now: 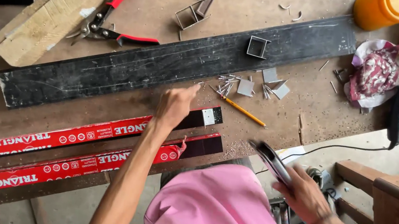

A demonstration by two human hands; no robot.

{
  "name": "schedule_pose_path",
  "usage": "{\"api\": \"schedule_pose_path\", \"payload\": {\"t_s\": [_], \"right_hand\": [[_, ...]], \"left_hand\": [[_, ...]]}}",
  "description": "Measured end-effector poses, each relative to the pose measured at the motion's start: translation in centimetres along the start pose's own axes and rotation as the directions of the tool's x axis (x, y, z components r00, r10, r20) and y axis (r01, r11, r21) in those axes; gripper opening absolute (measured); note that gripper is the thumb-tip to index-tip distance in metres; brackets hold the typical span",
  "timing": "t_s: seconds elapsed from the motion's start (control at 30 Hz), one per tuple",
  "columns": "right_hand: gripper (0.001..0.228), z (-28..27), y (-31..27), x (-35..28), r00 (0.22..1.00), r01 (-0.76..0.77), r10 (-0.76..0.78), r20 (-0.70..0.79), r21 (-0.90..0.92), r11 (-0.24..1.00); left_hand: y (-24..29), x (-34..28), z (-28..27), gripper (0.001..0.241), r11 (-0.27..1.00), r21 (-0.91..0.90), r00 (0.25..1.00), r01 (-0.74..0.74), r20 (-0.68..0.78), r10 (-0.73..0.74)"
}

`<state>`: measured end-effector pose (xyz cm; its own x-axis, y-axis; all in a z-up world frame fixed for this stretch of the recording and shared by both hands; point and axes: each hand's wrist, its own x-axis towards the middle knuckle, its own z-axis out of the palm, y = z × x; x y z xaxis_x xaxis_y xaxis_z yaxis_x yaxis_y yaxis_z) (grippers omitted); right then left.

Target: Assembling metal profiles by drilling holes and using a rivet gun to fasten them together.

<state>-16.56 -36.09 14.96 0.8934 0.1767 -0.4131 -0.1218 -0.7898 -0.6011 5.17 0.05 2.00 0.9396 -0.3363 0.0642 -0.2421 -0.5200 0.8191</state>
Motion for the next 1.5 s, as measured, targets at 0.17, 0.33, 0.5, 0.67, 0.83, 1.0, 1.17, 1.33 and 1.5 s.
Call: {"api": "schedule_pose_path", "payload": {"t_s": [0.17, 0.33, 0.5, 0.67, 0.83, 1.0, 1.17, 1.33, 1.5], "right_hand": [[0.03, -1.8, 4.3, -6.5, 0.629, -0.487, 0.762, 0.154, -0.686, 0.54], [0.046, -3.6, 4.8, -5.8, 0.738, -0.59, 0.669, 0.09, -0.398, 0.703], [0.047, -1.9, 5.5, -0.4, 0.883, -0.406, 0.441, -0.159, 0.209, 0.889], [0.051, 0.1, 0.4, 7.4, 0.977, 0.202, -0.019, -0.213, 0.887, 0.416], [0.054, 0.4, -1.6, 9.5, 0.962, 0.235, -0.212, -0.169, 0.911, 0.339], [0.058, 1.3, -0.8, 10.1, 0.961, 0.204, -0.252, -0.116, 0.911, 0.357], [0.058, 1.7, -0.2, 10.3, 0.958, 0.186, -0.274, -0.086, 0.912, 0.365], [0.057, -0.3, -2.0, 10.1, 0.963, 0.178, -0.263, -0.058, 0.869, 0.462], [0.056, -2.3, -3.8, 9.8, 0.968, 0.152, -0.248, -0.027, 0.851, 0.502]], "left_hand": [[-4.4, 4.2, 4.3, 0.037, 0.785, 0.566, 0.938, -0.252, 0.343, 0.053], [-0.1, 4.1, 1.4, 0.021, 0.864, 0.47, 0.949, -0.178, 0.314, 0.025], [11.3, 2.5, -2.3, 0.018, 0.984, -0.156, 0.99, 0.081, 0.127, -0.061], [22.7, 0.7, -3.7, 0.025, 0.448, -0.882, 0.984, 0.146, 0.175, 0.022], [22.3, -0.5, -3.8, 0.021, 0.152, -0.982, 0.991, 0.112, 0.099, -0.088], [22.0, -1.0, -4.2, 0.025, 0.089, -0.995, 0.989, 0.05, 0.037, -0.142], [22.1, -1.5, -4.3, 0.022, 0.111, -0.992, 0.985, 0.058, 0.039, -0.167], [21.4, -1.6, -4.3, 0.024, 0.152, -0.986, 0.985, 0.063, 0.037, -0.168], [21.1, -1.8, -4.5, 0.025, 0.172, -0.982, 0.985, 0.082, 0.054, -0.167]]}}
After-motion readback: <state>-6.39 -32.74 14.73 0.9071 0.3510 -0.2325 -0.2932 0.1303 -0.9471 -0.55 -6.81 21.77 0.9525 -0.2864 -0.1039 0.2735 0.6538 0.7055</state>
